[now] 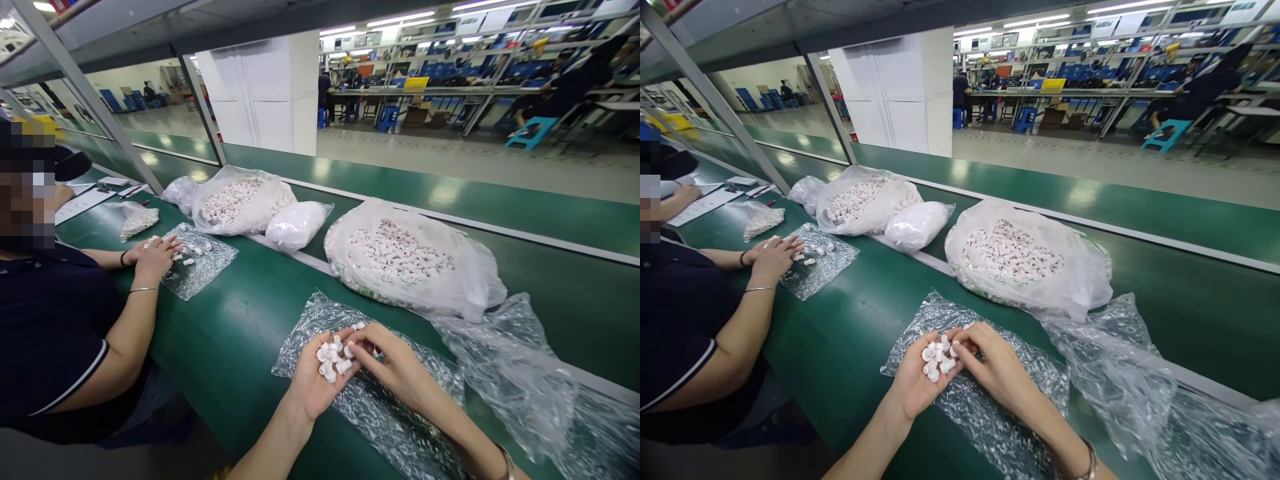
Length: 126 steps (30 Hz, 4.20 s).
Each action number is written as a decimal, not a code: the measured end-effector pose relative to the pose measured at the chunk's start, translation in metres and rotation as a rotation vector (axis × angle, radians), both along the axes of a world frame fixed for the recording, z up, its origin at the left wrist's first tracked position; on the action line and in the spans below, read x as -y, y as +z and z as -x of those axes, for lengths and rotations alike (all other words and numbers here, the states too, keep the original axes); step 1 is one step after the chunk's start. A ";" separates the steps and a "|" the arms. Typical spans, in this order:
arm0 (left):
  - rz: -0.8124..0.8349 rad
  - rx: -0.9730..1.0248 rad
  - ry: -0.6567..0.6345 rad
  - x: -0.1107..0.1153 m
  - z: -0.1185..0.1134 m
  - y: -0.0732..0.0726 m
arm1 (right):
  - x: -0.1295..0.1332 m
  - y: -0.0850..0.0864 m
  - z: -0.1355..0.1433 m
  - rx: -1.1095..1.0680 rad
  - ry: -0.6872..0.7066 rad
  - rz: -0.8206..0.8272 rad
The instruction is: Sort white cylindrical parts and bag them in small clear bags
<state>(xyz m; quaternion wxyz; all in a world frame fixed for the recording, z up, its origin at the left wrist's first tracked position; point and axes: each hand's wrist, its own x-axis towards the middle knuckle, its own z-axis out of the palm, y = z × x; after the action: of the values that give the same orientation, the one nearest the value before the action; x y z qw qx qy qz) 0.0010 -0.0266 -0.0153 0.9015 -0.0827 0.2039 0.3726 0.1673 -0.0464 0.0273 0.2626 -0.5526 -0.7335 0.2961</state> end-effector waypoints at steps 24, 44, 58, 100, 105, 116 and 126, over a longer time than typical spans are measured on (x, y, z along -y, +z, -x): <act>-0.009 0.002 -0.100 0.008 -0.008 -0.004 | -0.005 0.007 -0.013 -0.103 0.009 0.123; -0.268 -0.294 -0.330 0.017 -0.011 -0.013 | 0.016 0.012 -0.004 0.142 0.139 0.089; -0.463 -0.256 -0.350 0.012 -0.008 -0.018 | 0.040 -0.018 -0.051 0.199 -0.202 0.103; -0.108 -0.114 -0.071 0.025 -0.032 0.009 | 0.074 -0.003 -0.041 0.084 -0.180 -0.028; -0.284 -0.207 -0.159 0.024 -0.028 -0.002 | 0.075 -0.019 -0.047 0.160 -0.253 -0.023; -0.469 -0.170 -0.439 0.044 -0.034 -0.003 | 0.073 0.001 -0.038 -0.293 -0.199 0.205; -0.112 -0.028 -0.105 0.027 -0.026 0.005 | 0.072 -0.002 -0.060 -0.107 -0.180 0.263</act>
<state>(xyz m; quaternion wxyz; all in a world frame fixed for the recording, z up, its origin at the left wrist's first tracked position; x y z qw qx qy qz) 0.0272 -0.0534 -0.0103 0.9202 -0.0159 0.1995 0.3365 0.2272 -0.1181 0.0249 0.2521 -0.6293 -0.6208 0.3938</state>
